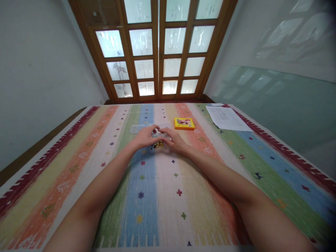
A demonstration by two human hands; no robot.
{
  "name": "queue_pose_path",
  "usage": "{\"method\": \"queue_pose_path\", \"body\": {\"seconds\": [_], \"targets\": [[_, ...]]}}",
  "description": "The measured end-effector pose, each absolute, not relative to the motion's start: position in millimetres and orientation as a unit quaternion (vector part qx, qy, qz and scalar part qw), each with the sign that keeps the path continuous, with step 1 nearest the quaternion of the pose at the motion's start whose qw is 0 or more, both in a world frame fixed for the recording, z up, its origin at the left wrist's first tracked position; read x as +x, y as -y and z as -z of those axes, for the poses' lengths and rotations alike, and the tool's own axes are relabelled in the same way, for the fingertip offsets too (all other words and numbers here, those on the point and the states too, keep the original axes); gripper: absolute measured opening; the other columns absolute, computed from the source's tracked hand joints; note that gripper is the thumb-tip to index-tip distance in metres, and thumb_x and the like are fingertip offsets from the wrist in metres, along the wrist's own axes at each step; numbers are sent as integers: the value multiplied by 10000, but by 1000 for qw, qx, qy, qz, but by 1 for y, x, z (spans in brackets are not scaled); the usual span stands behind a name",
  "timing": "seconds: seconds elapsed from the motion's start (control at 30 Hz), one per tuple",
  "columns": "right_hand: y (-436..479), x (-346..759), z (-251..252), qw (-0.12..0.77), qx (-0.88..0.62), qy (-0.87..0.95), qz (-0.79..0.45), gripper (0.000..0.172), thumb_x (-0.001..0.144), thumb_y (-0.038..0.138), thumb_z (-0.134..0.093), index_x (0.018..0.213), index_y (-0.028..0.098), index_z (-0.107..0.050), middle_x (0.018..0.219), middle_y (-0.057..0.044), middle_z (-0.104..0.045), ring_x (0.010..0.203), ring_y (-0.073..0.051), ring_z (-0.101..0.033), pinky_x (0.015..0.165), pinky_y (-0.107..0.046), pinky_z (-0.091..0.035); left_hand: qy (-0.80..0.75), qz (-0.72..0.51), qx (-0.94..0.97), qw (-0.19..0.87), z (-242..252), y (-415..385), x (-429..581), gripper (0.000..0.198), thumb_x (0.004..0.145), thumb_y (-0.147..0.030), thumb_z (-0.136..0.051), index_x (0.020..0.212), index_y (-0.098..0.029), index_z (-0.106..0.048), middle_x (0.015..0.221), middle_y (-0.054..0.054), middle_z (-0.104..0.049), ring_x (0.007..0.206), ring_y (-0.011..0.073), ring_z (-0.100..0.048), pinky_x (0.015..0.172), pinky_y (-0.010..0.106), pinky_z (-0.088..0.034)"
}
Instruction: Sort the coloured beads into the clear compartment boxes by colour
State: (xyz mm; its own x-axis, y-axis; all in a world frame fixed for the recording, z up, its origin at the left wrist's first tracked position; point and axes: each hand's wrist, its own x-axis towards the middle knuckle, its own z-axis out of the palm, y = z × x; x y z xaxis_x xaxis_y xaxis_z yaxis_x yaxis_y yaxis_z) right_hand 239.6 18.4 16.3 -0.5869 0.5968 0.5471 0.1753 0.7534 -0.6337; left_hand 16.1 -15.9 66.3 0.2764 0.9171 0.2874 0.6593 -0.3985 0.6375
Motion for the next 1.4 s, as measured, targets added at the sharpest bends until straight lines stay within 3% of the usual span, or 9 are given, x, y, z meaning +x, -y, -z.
{"method": "queue_pose_path", "body": {"seconds": [0.17,0.27,0.53,0.7,0.87,1.0,1.07,1.2,1.4], "targets": [[-23,239,-15,403,-243,845,-254,443,1077,539,-467,1398,299,-656,1367,-84,-689,1264,-279,-639,1112,-489,-476,-466,-395,755,239,-57,19,28,587,796,-459,-830,1309,-250,-637,1201,100,-696,1119,289,-654,1036,432,-492],[-22,239,-17,410,-258,837,-253,456,1085,534,-433,1394,298,-671,1354,-74,-702,1242,-271,-652,1095,-465,-483,-441,-442,730,277,-51,19,32,542,830,-415,-783,1317,-247,-612,1281,98,-656,1153,266,-626,1045,403,-480],[-13,235,-20,361,-324,843,-233,448,1095,513,-407,1316,288,-725,1133,-55,-780,990,-263,-719,893,-379,-524,-423,-451,699,360,-32,15,32,544,890,-410,-716,1361,-241,-502,1048,32,-622,943,195,-610,853,318,-494],[-11,229,-14,352,-360,838,-208,449,1101,525,-384,1285,290,-719,1042,-72,-780,897,-272,-712,804,-363,-505,-415,-472,699,341,-20,12,29,503,855,-343,-719,1321,-268,-546,1213,67,-607,1113,223,-596,1008,375,-475],[-13,231,-17,366,-422,812,-169,519,1096,590,-338,1059,242,-722,841,-78,-726,781,-262,-682,718,-340,-485,-390,-488,700,347,-14,11,30,672,801,-279,-734,1435,-284,-512,1398,96,-564,1272,249,-552,1133,427,-427],[-20,237,-19,414,-415,776,-234,577,1078,676,-322,1012,237,-691,865,-76,-730,777,-249,-699,688,-347,-539,-363,-505,676,395,-14,10,28,866,743,-229,-767,1531,-345,-426,1567,92,-447,1333,249,-538,1120,414,-460],[-24,237,-14,440,-396,743,-312,595,1055,725,-341,1048,237,-682,924,-80,-746,803,-247,-719,654,-349,-578,-358,-523,642,431,-13,7,28,861,716,-178,-736,1506,-352,-443,1575,85,-441,1293,232,-569,1072,392,-498],[-29,233,-2,469,-349,714,-386,572,1022,750,-420,1143,250,-672,1063,-88,-747,940,-259,-733,702,-389,-646,-371,-581,549,473,-9,1,26,751,648,-96,-610,1369,-290,-527,1414,68,-574,1229,211,-616,1034,376,-536],[-26,233,0,442,-344,756,-338,525,1059,680,-399,1249,261,-653,1167,-91,-741,985,-251,-730,825,-413,-639,-376,-583,536,482,-18,0,18,735,564,-49,-525,1265,-269,-552,1325,65,-636,1314,222,-595,1084,401,-534]]}}
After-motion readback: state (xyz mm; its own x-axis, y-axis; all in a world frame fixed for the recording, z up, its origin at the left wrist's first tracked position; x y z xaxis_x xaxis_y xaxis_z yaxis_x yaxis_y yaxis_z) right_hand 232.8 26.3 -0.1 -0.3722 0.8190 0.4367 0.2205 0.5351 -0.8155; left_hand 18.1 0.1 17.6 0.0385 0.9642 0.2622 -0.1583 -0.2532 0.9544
